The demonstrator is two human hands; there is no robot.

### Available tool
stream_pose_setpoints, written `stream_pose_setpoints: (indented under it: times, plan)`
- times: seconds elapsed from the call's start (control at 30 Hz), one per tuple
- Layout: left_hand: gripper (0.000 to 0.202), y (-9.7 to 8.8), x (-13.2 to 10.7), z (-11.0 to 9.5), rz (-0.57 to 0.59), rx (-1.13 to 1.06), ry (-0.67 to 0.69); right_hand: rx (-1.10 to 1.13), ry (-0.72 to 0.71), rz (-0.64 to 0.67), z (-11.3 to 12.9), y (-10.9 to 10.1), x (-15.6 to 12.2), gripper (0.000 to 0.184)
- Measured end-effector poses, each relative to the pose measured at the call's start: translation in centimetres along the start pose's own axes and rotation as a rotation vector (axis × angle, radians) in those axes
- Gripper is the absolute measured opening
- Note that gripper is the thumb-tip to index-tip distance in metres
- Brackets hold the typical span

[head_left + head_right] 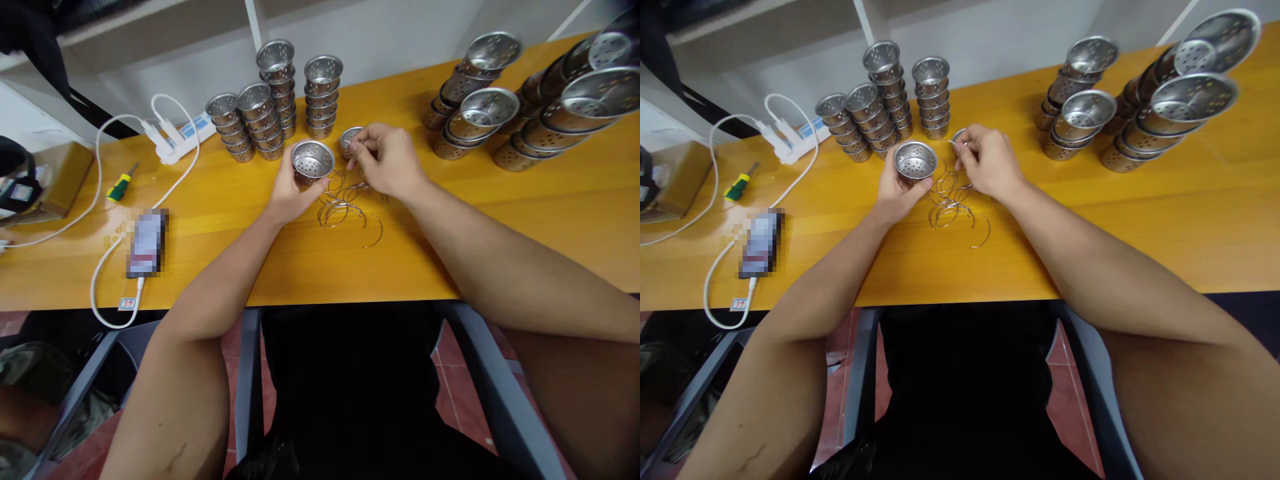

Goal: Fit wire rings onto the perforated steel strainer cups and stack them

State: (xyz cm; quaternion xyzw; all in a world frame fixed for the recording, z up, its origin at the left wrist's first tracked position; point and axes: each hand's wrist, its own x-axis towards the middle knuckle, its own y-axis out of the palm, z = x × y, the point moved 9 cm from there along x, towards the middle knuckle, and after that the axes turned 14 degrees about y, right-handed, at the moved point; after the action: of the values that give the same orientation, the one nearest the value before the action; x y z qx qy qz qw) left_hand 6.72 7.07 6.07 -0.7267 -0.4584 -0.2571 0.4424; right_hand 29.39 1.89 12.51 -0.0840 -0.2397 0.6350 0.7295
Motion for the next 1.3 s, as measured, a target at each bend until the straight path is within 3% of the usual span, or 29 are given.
stream_pose_setpoints:
  times: [0.27,0.47,0.67,0.77,0.87,1.03,1.3]
  plan:
    - [0.102,-0.3,-0.4,-0.1,-0.004,-0.052,-0.050,0.015,-0.053,-0.045,2.4,-0.8,-1.1,0.053]
    - [0.108,-0.4,-0.4,-1.0,0.047,-0.077,-0.036,0.074,-0.015,0.023,3.3,0.2,-1.8,0.060]
    - [0.108,-0.2,-0.2,-1.6,0.053,-0.081,-0.061,0.118,-0.060,0.015,4.2,-0.4,-2.1,0.046]
    - [0.107,0.0,0.0,-1.9,0.075,-0.072,-0.048,0.118,-0.075,0.083,4.6,0.0,-2.2,0.049]
    - [0.105,0.1,0.0,-2.3,0.090,-0.067,-0.028,0.066,-0.056,0.142,4.6,0.7,-2.4,0.056]
    - [0.097,0.3,-0.3,-2.9,0.082,-0.060,0.016,0.018,-0.038,0.123,4.2,1.2,-2.5,0.046]
    - [0.112,0.7,-0.4,-2.7,0.107,-0.026,-0.019,-0.034,-0.049,0.059,4.0,1.2,-2.5,0.032]
